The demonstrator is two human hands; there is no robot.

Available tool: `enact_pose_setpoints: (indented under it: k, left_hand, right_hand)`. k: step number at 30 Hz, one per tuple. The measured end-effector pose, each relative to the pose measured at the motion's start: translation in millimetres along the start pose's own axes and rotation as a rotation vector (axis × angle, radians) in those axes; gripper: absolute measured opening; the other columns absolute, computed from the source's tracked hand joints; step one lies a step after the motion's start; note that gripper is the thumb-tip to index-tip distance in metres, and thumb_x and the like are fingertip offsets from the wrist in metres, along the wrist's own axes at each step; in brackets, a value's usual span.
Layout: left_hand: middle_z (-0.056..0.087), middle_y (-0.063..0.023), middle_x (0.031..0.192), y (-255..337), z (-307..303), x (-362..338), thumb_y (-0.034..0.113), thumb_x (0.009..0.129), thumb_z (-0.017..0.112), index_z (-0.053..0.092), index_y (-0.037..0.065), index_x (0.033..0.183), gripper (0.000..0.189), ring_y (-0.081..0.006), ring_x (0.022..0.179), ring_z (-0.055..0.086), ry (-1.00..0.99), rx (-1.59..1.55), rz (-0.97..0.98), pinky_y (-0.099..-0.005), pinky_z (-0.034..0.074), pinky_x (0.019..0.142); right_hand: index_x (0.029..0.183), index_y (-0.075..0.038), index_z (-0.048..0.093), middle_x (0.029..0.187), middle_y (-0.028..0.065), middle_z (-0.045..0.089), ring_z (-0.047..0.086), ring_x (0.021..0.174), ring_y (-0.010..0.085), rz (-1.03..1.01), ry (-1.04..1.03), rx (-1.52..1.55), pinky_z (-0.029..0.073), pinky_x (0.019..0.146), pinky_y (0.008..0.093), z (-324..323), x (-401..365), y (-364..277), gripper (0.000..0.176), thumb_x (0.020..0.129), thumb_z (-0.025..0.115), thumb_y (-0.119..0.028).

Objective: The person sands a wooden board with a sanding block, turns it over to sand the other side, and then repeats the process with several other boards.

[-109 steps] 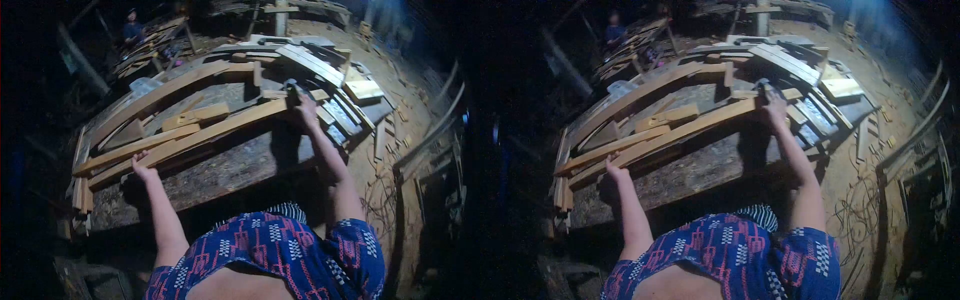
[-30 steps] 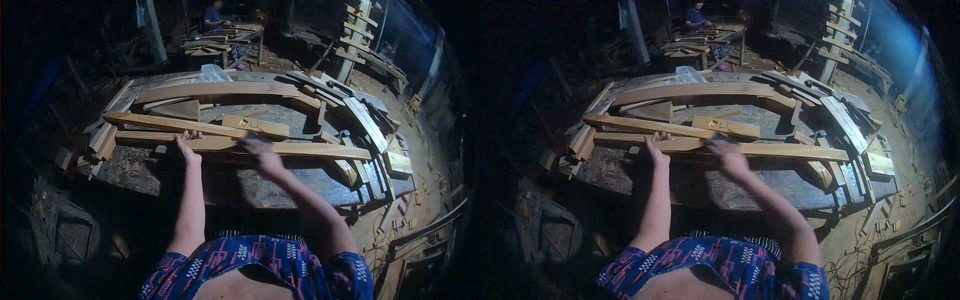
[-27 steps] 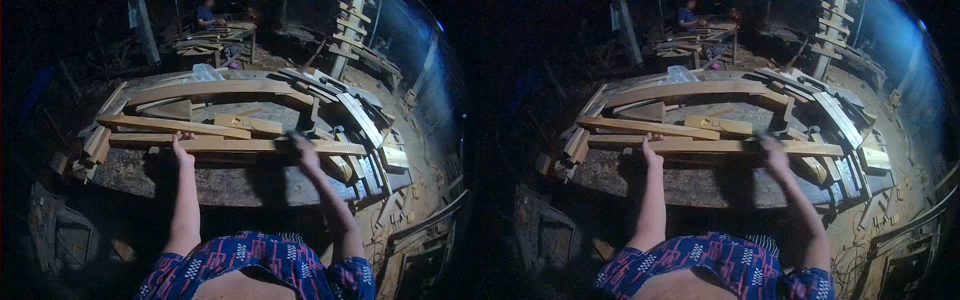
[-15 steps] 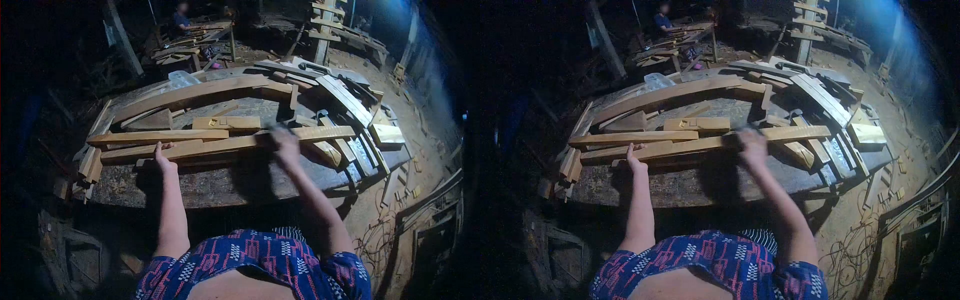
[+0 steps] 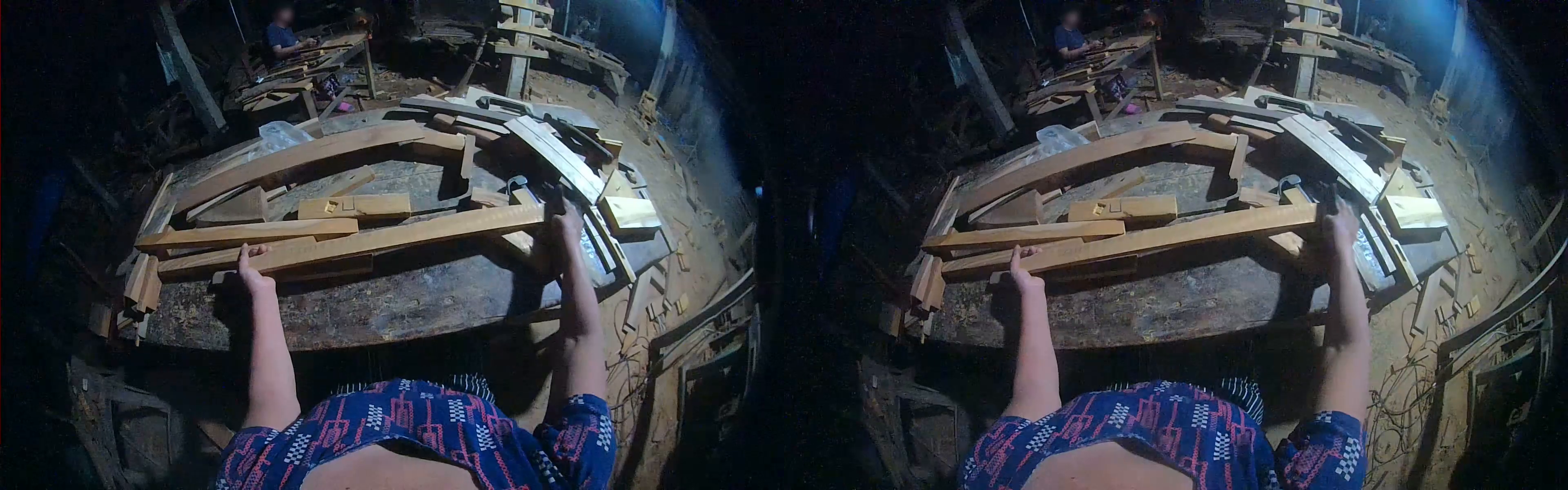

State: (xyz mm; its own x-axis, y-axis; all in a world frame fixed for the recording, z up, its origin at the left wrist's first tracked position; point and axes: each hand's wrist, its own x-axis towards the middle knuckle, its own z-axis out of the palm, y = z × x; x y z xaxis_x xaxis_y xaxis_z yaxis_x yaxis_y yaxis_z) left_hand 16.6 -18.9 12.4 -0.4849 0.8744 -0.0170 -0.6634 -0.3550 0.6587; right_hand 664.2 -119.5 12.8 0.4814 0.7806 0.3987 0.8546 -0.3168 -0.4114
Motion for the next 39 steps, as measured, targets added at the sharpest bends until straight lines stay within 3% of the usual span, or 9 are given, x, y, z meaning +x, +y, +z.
enact_pose_setpoints:
  k: [4,10,11,15,25,31,34,36,39]
  left_hand:
    - [0.05,-0.0057,0.064,-0.2,-3.7,4.7,0.024,0.077,0.055,0.047,0.005,0.07,0.022,-0.0202,0.063,0.053,0.021,0.034,-0.013,-0.0373,0.047,0.066]
    - [0.052,-0.0068,0.064,2.0,-0.4,2.6,0.023,0.076,0.056,0.047,0.005,0.069,0.021,-0.0211,0.063,0.053,0.03,-0.016,-0.045,-0.0369,0.046,0.068]
    - [0.052,-0.007,0.063,0.8,1.9,0.1,0.023,0.076,0.055,0.047,0.006,0.068,0.021,-0.0205,0.062,0.053,0.067,-0.024,-0.033,-0.0366,0.046,0.066]
    - [0.05,-0.0061,0.062,-3.1,-8.4,11.2,0.022,0.077,0.052,0.047,0.005,0.067,0.021,-0.0206,0.062,0.051,0.003,-0.027,-0.034,-0.0375,0.046,0.067]
    - [0.05,-0.0061,0.067,-7.9,-17.2,16.8,0.022,0.078,0.05,0.046,0.005,0.074,0.018,-0.021,0.065,0.052,-0.066,-0.015,-0.015,-0.0385,0.046,0.067]
    - [0.05,-0.0072,0.07,-3.5,1.6,-0.7,0.024,0.079,0.048,0.046,0.006,0.078,0.019,-0.021,0.066,0.052,0.051,-0.003,-0.014,-0.039,0.047,0.068]
    - [0.049,-0.007,0.068,-1.1,2.3,-2.1,0.022,0.08,0.046,0.046,0.005,0.077,0.017,-0.0214,0.066,0.052,0.07,-0.004,0.038,-0.0379,0.046,0.065]
    - [0.048,-0.0066,0.068,-1.1,0.7,-0.1,0.021,0.079,0.045,0.045,0.005,0.078,0.016,-0.0219,0.067,0.051,0.047,-0.079,-0.008,-0.0384,0.046,0.065]
    - [0.05,-0.0088,0.07,-3.8,-4.6,6.5,0.037,0.084,0.041,0.046,0.006,0.079,0.032,-0.0243,0.062,0.051,0.054,-0.093,-0.012,-0.0424,0.047,0.063]
  right_hand:
    - [0.102,0.0,0.051,0.101,0.0184,0.053,0.049,0.096,0.0348,0.45,0.012,-0.081,0.041,0.078,0.0409,7.2,18.3,6.2,0.053,0.075,0.047,-0.046]
    - [0.091,-0.001,0.055,0.093,0.0176,0.056,0.052,0.087,0.0343,0.182,-0.012,0.046,0.041,0.076,0.0399,1.1,-6.9,-4.8,0.042,0.064,0.058,-0.034]
    - [0.094,0.0,0.055,0.087,0.0209,0.057,0.052,0.085,0.0377,-0.079,0.141,0.118,0.041,0.073,0.0382,1.6,-22.8,-12.4,0.039,0.059,0.051,-0.016]
    - [0.108,-0.004,0.05,0.108,0.0178,0.051,0.045,0.103,0.0317,-0.371,0.115,-0.105,0.034,0.087,0.0374,20.0,-45.0,-13.0,0.048,0.061,0.05,-0.012]
    - [0.119,-0.016,0.042,0.112,0.0108,0.045,0.042,0.104,0.0252,0.225,-0.135,-0.174,0.037,0.082,0.0371,3.0,-5.7,-8.3,0.056,0.066,0.057,-0.028]
    - [0.116,-0.013,0.044,0.117,0.0142,0.041,0.038,0.109,0.029,-0.531,0.045,-0.021,0.029,0.091,0.041,38.2,-105.8,-161.8,0.057,0.06,0.051,-0.004]
    - [0.12,-0.015,0.041,0.127,0.0121,0.034,0.032,0.117,0.0262,-0.599,-0.156,0.115,0.02,0.099,0.0389,15.2,-121.9,-193.1,0.054,0.066,0.049,-0.008]
    - [0.111,-0.012,0.05,0.115,0.0141,0.046,0.042,0.107,0.0264,-0.688,-0.054,0.198,0.031,0.091,0.0367,24.0,-95.0,-153.4,0.041,0.069,0.05,-0.013]
    - [0.081,-0.005,0.058,0.082,0.0122,0.054,0.05,0.079,0.03,-0.314,0.011,0.424,0.04,0.066,0.0355,-30.9,-65.3,-123.1,0.021,0.062,0.058,-0.013]
